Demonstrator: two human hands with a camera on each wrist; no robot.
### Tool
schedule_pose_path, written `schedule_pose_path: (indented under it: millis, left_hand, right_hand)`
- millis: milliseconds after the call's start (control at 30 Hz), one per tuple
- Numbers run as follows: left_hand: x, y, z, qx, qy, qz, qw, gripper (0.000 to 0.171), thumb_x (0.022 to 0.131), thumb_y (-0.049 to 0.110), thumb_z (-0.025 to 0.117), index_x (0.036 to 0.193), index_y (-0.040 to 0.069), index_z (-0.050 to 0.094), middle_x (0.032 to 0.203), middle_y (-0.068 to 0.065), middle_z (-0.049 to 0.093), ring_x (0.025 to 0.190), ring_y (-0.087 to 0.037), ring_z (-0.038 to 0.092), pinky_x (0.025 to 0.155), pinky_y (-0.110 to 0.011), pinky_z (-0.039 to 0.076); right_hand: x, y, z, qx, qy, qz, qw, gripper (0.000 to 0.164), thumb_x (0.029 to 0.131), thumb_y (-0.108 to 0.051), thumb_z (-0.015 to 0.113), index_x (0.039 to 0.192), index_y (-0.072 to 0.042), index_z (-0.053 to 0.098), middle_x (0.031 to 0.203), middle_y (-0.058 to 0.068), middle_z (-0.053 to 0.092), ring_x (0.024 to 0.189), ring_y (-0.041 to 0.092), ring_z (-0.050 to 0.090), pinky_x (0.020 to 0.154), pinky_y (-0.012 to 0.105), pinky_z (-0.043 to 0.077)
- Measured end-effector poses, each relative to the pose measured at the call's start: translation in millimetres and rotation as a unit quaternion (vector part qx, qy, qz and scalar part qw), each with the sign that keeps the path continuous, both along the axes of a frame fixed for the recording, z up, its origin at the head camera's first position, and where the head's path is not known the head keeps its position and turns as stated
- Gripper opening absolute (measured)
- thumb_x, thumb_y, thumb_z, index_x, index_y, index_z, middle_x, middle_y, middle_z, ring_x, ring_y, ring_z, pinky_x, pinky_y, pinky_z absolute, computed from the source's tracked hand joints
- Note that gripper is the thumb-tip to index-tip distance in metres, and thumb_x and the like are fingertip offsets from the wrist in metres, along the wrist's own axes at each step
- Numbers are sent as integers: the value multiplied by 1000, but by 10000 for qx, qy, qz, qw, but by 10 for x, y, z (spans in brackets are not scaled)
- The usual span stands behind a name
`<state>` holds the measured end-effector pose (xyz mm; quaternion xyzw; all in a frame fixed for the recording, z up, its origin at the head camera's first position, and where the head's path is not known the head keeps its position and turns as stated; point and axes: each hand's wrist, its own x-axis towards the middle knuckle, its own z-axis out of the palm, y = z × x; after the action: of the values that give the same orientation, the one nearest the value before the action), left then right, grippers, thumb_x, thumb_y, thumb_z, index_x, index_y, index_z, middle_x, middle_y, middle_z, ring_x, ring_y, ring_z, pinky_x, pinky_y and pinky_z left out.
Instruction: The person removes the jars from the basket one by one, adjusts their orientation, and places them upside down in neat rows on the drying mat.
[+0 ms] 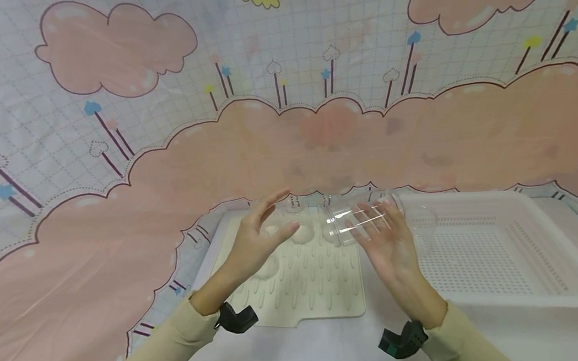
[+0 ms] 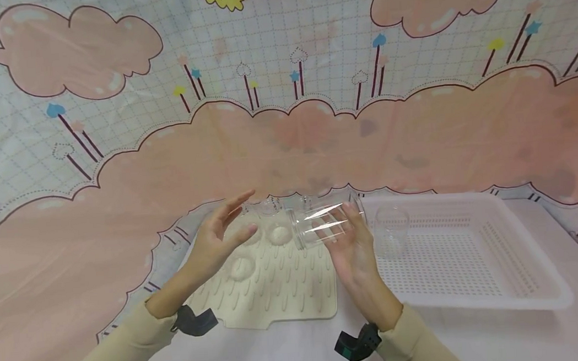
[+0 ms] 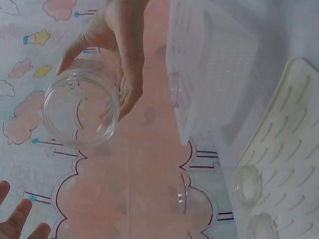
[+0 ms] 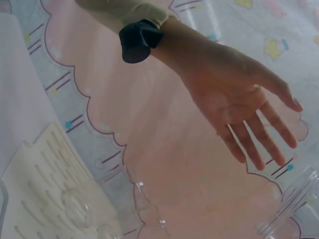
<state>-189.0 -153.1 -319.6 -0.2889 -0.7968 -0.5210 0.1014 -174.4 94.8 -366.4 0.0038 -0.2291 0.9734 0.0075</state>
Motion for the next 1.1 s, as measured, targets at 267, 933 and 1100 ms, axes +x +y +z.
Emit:
schedule_pose_path:
  millis: [267,933,1100]
  left_hand:
    - [-31,-334,-63,-177,-69,699,9974,61,94,27,71,149,34,45,153,10,41,144,-19,32,118,-50,22]
    - [-74,-1079,-695,-830,-395,1177,9888,78,99,26,62,160,31,15,165,2,13,151,-28,6,113,-71,8]
    - [-102,-1232,-952,-906,-355,1267,9872,64,105,23,48,160,12,16,165,-13,14,150,-38,9,113,-70,9]
  right_hand:
    - [-110,-101,-20,318,-128,-10,9994,30,95,-27,66,117,-18,47,122,7,51,120,24,50,107,42,42]
    - [-356,-320,-183,892,-168,-190,9957,10,98,-19,61,107,-17,55,102,3,65,111,25,61,107,50,42]
    - [-401,-380,-228,982,-253,-142,9947,9,99,-14,59,91,-19,60,97,2,67,113,29,60,105,52,42]
